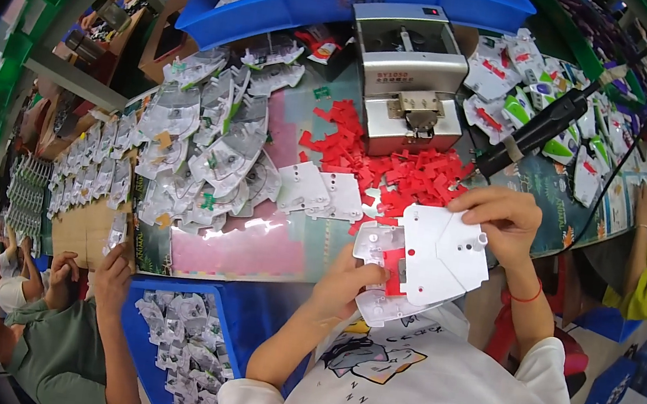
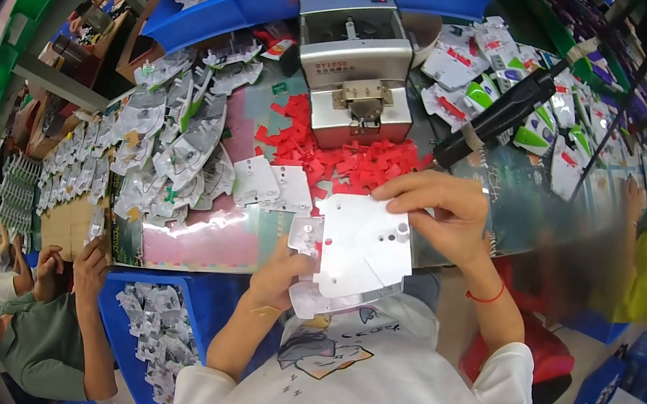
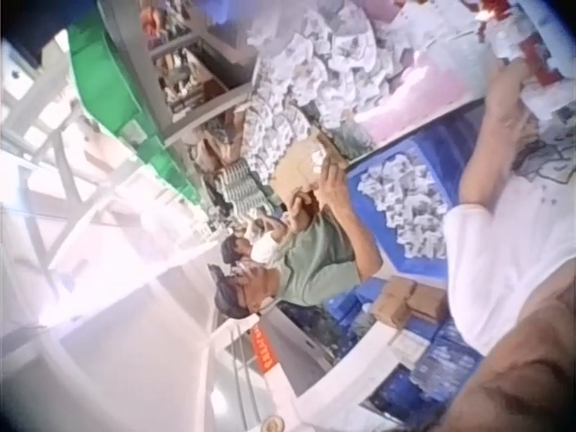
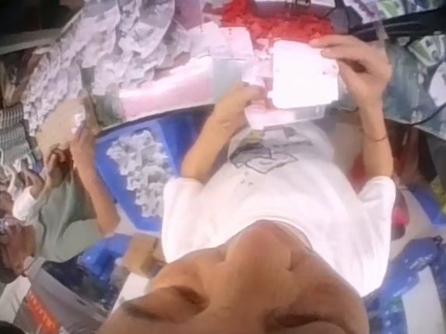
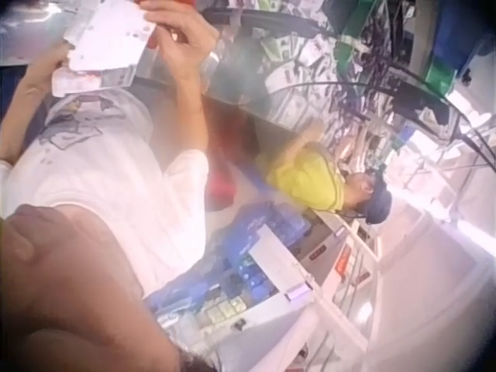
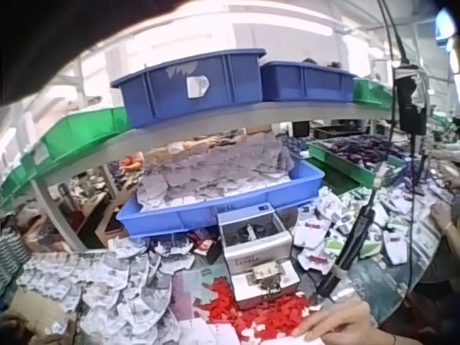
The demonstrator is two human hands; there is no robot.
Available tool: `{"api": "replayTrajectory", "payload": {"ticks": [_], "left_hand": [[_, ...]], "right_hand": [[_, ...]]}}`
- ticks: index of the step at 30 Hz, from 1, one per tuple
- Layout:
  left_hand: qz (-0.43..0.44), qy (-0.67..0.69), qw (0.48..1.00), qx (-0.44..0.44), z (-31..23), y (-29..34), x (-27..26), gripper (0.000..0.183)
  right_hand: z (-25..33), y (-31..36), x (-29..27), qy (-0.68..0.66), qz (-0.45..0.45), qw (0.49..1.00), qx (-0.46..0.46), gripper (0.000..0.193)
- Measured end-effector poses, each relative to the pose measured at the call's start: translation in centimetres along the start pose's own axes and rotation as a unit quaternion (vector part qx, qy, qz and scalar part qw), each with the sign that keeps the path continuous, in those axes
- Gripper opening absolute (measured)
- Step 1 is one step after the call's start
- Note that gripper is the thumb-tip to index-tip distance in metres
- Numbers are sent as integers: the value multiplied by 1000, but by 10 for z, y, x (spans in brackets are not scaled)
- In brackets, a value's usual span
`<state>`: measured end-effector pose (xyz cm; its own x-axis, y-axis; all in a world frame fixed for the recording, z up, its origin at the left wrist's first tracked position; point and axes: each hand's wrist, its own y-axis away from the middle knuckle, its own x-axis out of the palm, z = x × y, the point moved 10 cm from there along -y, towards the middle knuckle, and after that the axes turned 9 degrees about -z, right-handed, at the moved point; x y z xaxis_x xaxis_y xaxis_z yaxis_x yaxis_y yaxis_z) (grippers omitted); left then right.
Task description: The person assembles small plastic electronic components by inserting colored tabs into plastic housings, then secures them using a handheld power tool.
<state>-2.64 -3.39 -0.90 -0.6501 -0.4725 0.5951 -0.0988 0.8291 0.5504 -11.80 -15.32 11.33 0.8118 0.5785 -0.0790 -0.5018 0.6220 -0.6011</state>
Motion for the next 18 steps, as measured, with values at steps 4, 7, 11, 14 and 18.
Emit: {"api": "replayTrajectory", "payload": {"ticks": [4,7,11,14,18], "left_hand": [[4,-16,1000,-4,5,-6,4,40],[4,-29,1000,-7,3,-7,11,39],[6,-52,999,-10,6,-9,15,34],[-16,-71,997,-1,7,-11,12,31],[-25,-73,996,34,-3,-11,18,28]], "right_hand": [[-3,16,-4,-6,35,999,13,16],[-5,22,-5,1,61,998,11,19],[-8,26,-13,47,63,997,-21,22],[-1,22,-16,119,56,991,-41,26],[17,18,-19,221,38,973,-63,29]]}}
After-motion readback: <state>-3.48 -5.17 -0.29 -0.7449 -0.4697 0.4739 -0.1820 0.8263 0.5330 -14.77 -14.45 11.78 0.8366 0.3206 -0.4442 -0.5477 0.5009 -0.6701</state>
